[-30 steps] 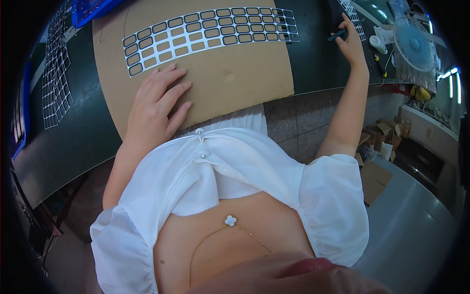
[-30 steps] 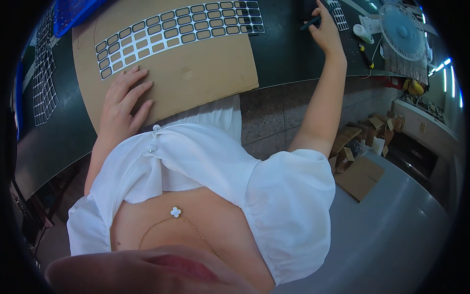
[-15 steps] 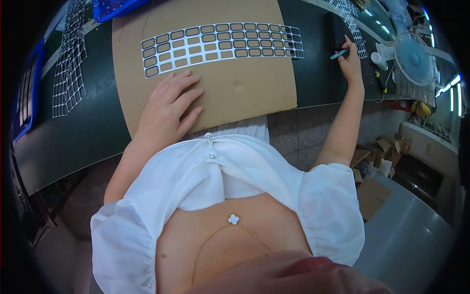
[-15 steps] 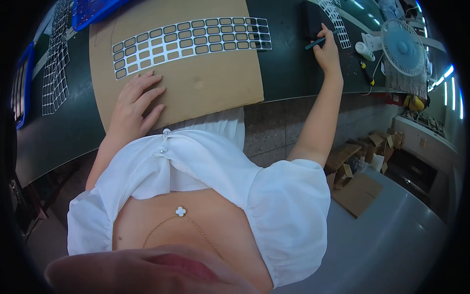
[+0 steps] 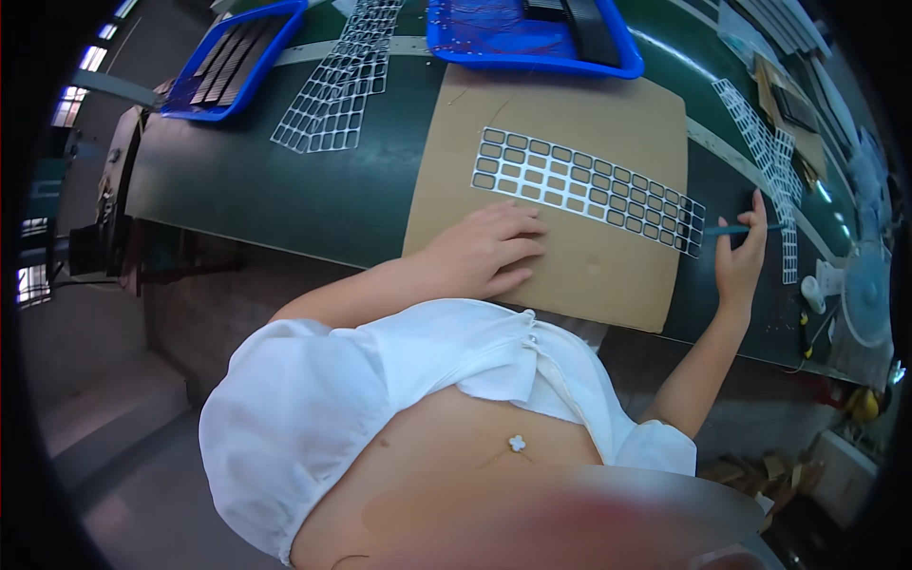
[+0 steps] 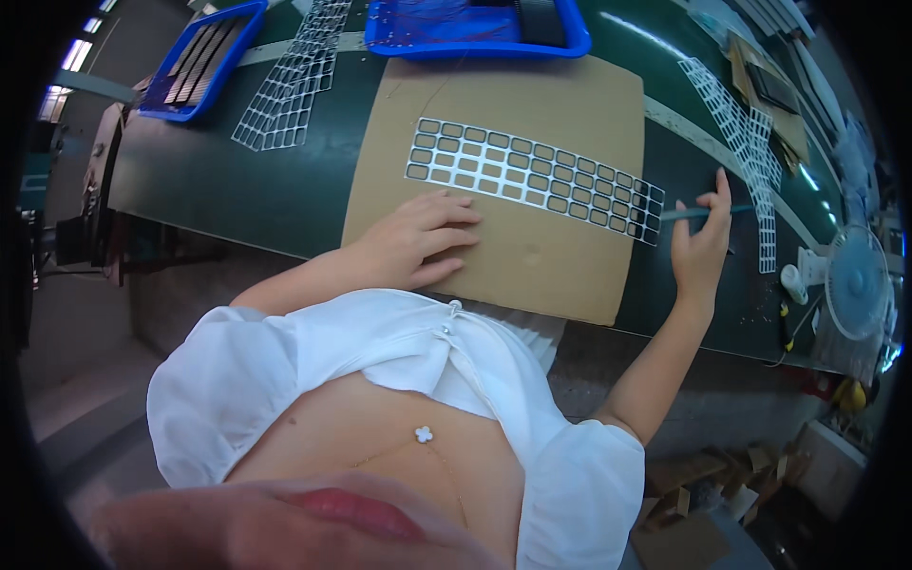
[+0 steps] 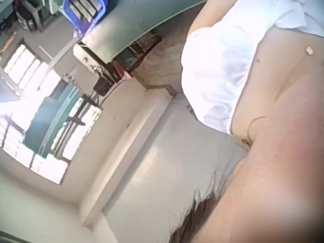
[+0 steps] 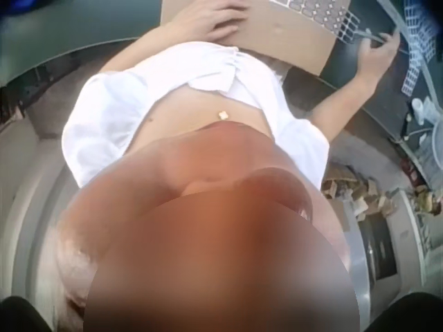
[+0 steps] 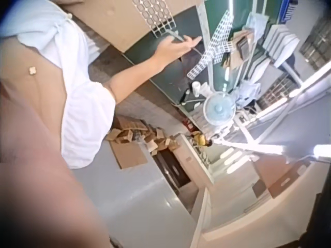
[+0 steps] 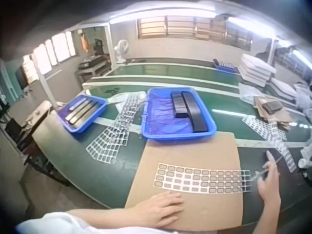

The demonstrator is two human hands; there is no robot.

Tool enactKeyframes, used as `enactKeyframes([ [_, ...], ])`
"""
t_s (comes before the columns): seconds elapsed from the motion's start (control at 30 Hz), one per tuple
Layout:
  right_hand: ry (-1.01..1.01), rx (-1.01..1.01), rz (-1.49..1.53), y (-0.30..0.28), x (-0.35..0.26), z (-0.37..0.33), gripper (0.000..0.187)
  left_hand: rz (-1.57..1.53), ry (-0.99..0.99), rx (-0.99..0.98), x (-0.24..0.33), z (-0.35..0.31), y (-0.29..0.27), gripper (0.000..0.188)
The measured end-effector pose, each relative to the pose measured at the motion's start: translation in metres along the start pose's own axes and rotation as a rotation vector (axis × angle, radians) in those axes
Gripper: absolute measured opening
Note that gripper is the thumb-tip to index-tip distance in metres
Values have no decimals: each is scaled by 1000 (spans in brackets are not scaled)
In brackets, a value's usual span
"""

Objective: Testing electronic components using a stylus on a template grid at a factory workstation.

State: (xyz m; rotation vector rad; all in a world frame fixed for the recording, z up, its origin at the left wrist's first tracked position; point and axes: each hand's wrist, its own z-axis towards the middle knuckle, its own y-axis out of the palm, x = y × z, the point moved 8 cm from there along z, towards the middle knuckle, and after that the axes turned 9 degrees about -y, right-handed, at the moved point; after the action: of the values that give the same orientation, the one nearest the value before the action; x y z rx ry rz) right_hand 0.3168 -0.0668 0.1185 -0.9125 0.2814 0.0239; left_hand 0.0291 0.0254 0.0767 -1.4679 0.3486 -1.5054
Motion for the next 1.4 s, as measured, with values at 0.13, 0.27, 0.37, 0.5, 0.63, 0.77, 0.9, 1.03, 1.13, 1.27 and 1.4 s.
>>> enactKeyframes([
  [0.13,-101,-5,61,19,-20,26,24,-109,-17,27,-15,7,-14,19],
  [0.27,-96,-9,-181,31,16,29,30,-98,-69,235,-37,53,-70,17],
  [0.37,-111,-58,-219,51,40,25,32,19,-164,354,-64,91,-102,17],
  [0.5,-79,-102,-219,70,53,23,33,266,-236,198,-99,163,-110,34],
  [0.63,46,-62,-87,66,59,22,31,439,-190,269,-109,211,-119,31],
  [0.77,188,-121,-21,72,69,19,27,495,-251,201,-131,241,-110,35],
  [0.9,63,31,-53,61,73,18,27,547,-327,133,-144,258,-110,39],
  [1.03,85,28,-48,60,75,23,26,600,-421,60,-164,262,-106,43],
  [1.13,150,-21,-35,64,79,23,25,641,-490,7,-175,262,-103,46],
  [1.27,157,22,-57,59,90,7,24,685,-544,-70,-181,269,-85,49],
  [1.4,172,4,-11,64,90,20,23,324,-636,-274,-243,267,-62,49],
])
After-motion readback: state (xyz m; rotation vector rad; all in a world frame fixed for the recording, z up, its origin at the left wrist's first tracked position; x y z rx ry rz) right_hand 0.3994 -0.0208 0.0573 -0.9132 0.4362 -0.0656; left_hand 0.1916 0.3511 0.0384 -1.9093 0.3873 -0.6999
